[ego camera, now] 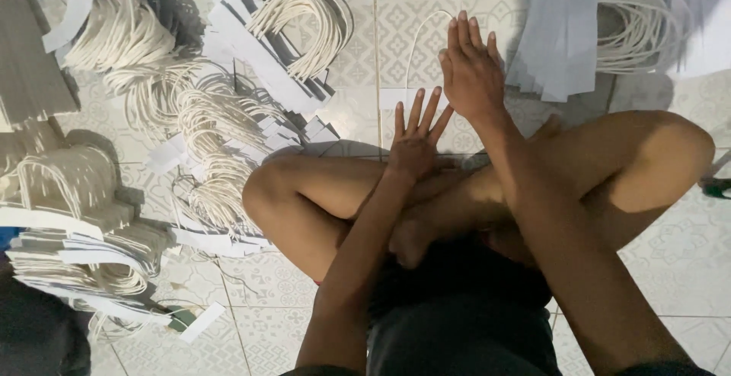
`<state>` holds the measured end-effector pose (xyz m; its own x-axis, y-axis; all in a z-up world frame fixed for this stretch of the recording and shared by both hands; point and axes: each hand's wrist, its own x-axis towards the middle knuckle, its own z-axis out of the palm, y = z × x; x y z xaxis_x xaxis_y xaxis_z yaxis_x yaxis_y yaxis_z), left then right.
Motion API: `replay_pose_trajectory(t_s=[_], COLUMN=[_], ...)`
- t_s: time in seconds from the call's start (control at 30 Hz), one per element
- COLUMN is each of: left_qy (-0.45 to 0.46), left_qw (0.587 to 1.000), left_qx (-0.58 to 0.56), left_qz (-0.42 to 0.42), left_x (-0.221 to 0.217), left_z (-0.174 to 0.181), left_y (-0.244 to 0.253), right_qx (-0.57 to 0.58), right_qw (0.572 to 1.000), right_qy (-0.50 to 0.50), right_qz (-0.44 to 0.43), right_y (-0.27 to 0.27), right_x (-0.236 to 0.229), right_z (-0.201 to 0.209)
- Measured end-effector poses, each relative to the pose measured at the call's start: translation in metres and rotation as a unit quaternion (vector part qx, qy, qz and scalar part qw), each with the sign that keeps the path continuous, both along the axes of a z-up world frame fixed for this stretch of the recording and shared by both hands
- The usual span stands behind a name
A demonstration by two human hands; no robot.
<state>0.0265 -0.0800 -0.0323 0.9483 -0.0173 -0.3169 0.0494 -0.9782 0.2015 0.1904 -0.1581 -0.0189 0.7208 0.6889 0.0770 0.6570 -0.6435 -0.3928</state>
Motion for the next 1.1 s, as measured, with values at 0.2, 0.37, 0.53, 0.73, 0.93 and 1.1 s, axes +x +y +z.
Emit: replay_pose_trajectory(t_s=[0.2,0.37,0.53,0.73,0.93,1.1], left_qy=[0.082,0.152,0.118,0.133,0.129,0.137], left_qw=[0.996,0.988,0.992,0.991,0.991,0.99], left_qx=[-0.047,-0.006,0.035,0.027,0.031,0.034], left_qz=[-0.003,-0.013,-0.016,-0.009,-0.008,-0.015], left_x=[0.005,0.007,0.002,0.001,0.0,0.001], left_z=[-0.002,0.021,0.009,0.011,0.014,0.001], left_y=[-0.001,0.001,-0.002,-0.003,-0.003,-0.003], right_qx=[-0.02,-0.15,-0.193,-0.184,-0.193,-0.2], right_qw=[1.0,0.968,0.962,0.961,0.962,0.961], right_qy=[0.011,0.199,0.192,0.203,0.194,0.191], right_qz=[-0.006,-0.036,-0.011,-0.024,-0.01,-0.009], right_y=[-0.023,-0.034,-0.049,-0.059,-0.06,-0.058], right_x=[-0.033,-0.054,-0.072,-0.078,-0.082,-0.082], right_z=[0.008,0.025,0.019,0.005,0.023,0.026])
